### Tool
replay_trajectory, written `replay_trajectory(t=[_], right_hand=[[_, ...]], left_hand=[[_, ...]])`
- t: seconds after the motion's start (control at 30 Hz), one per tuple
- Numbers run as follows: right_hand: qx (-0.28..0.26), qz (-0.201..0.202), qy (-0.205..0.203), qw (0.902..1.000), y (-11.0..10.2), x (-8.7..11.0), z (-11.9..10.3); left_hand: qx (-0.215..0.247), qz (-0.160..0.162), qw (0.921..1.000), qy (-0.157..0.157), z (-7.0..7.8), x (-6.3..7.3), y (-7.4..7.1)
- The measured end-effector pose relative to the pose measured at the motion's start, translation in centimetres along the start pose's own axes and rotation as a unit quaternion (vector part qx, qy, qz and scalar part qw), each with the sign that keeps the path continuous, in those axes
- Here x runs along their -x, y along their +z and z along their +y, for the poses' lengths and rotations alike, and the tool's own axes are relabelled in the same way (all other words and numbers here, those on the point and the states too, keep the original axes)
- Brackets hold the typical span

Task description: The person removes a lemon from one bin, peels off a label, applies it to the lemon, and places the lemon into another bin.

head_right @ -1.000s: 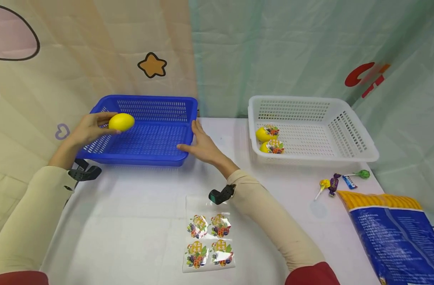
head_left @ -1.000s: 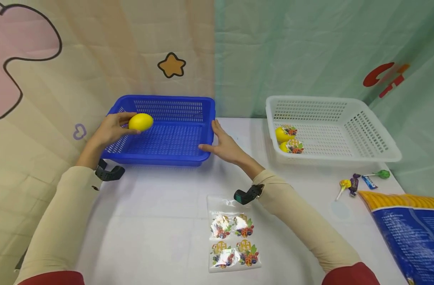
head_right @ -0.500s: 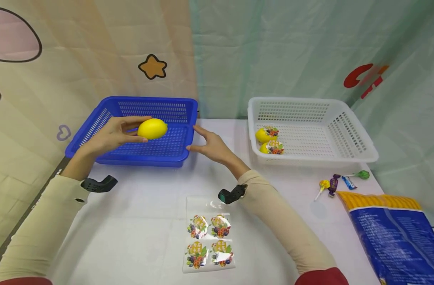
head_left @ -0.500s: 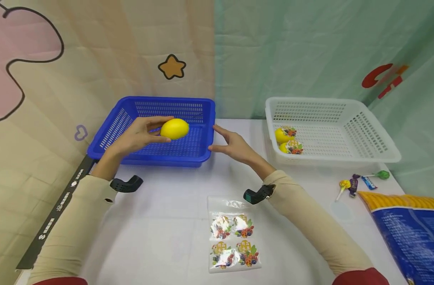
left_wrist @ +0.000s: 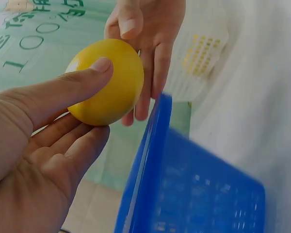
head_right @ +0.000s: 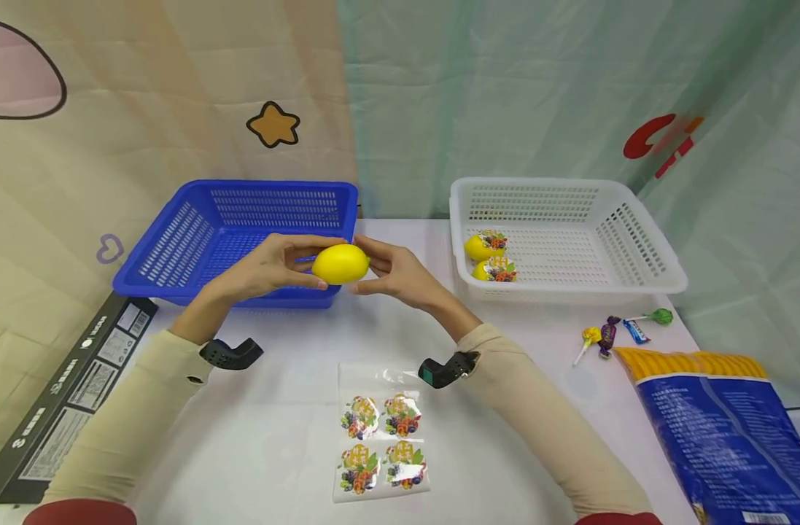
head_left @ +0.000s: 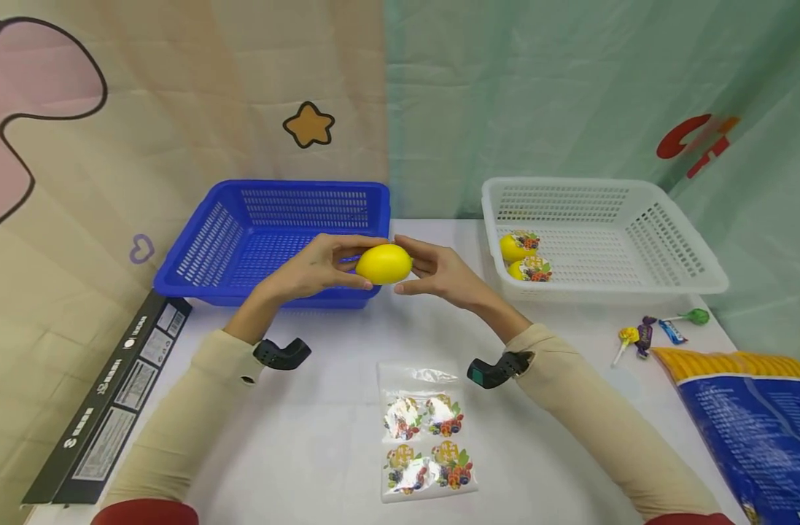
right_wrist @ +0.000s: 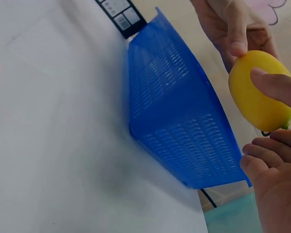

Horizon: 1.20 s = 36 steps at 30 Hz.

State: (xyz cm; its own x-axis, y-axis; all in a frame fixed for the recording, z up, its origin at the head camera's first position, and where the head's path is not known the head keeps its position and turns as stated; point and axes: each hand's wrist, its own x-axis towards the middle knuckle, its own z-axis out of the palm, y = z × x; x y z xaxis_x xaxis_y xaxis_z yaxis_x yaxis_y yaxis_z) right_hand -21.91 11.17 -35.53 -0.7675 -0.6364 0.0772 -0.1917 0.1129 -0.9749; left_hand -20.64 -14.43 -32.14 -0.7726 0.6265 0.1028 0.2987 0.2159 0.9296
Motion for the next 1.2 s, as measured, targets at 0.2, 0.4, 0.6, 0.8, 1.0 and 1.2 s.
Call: replay_trajectory(t=[0.2,0.4,0.6,0.8,1.0,1.2], right_hand=[[-0.010,-0.010,-0.006,0.9999,-0.4,2.2,-0.6],[0.004,0.026,-0.008,0.9996,-1.5,4.2,-0.4],[0.003,0.064,-0.001,0.9980,-2.4,5.5,0.3],[0.005,0.071,0.023,0.9972,-2.5,6.5,1.6],[0.005,0.061,0.041,0.9973,-2.1,7.1,3.4],[-0.005,0.048,0.056,0.9973,-1.7,7.4,5.8]], left_hand=[[0.026,-0.024,0.9989,0.031,0.1,-1.0,2.2],[0.011,-0.020,0.9965,0.080,-0.1,-2.2,4.2],[-0.024,0.044,0.9927,0.109,-0.4,-2.8,6.4],[-0.026,0.071,0.9919,0.102,-1.6,-2.7,8.5],[-0.064,0.085,0.9892,0.101,-3.0,-2.0,10.6],[-0.071,0.084,0.9912,0.075,-5.1,-1.6,11.9]])
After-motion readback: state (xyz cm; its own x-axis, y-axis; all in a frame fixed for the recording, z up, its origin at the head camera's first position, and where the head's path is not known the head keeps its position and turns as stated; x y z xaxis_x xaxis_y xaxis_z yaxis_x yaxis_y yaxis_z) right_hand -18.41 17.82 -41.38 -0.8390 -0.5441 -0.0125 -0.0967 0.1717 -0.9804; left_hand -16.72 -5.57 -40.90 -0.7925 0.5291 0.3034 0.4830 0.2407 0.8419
